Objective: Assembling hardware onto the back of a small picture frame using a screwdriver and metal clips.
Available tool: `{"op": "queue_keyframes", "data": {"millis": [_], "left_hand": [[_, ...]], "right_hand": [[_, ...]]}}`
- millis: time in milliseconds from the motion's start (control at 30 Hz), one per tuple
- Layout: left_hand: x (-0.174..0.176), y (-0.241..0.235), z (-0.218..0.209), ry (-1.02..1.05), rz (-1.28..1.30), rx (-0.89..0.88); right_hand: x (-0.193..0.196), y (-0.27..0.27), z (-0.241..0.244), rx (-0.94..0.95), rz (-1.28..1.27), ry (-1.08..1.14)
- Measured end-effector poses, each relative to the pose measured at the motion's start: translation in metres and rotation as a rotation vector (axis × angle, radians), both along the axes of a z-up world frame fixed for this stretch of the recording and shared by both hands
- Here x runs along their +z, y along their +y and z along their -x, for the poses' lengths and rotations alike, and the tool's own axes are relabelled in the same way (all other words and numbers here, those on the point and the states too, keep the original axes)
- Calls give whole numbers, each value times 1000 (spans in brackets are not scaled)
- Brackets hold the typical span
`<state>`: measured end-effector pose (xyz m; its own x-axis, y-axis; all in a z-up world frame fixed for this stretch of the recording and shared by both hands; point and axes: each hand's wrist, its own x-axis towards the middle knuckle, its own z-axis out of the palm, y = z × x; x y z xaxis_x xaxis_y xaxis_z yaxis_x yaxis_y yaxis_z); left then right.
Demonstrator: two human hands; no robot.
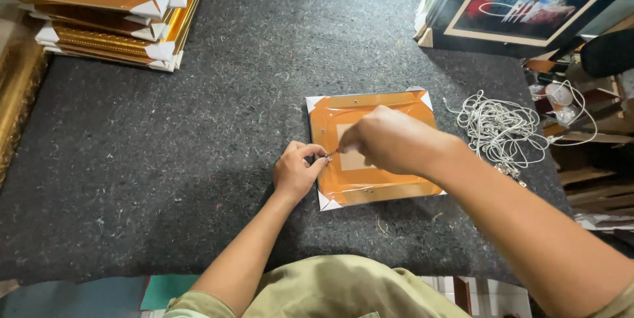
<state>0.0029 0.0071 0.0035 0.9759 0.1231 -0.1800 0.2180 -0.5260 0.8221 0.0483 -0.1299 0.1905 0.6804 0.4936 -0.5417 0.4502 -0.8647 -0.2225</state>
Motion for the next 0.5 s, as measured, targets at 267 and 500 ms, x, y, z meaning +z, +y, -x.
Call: {"op": "queue_keyframes", "data": {"millis": [267,500], "left_hand": [[-2,-1,-5,-6,-11,-21],[2,1,1,1,-5,-12]], "right_hand": [[-12,13,-11,-219,215,-26],[-18,3,-4,36,187,-329]]}}
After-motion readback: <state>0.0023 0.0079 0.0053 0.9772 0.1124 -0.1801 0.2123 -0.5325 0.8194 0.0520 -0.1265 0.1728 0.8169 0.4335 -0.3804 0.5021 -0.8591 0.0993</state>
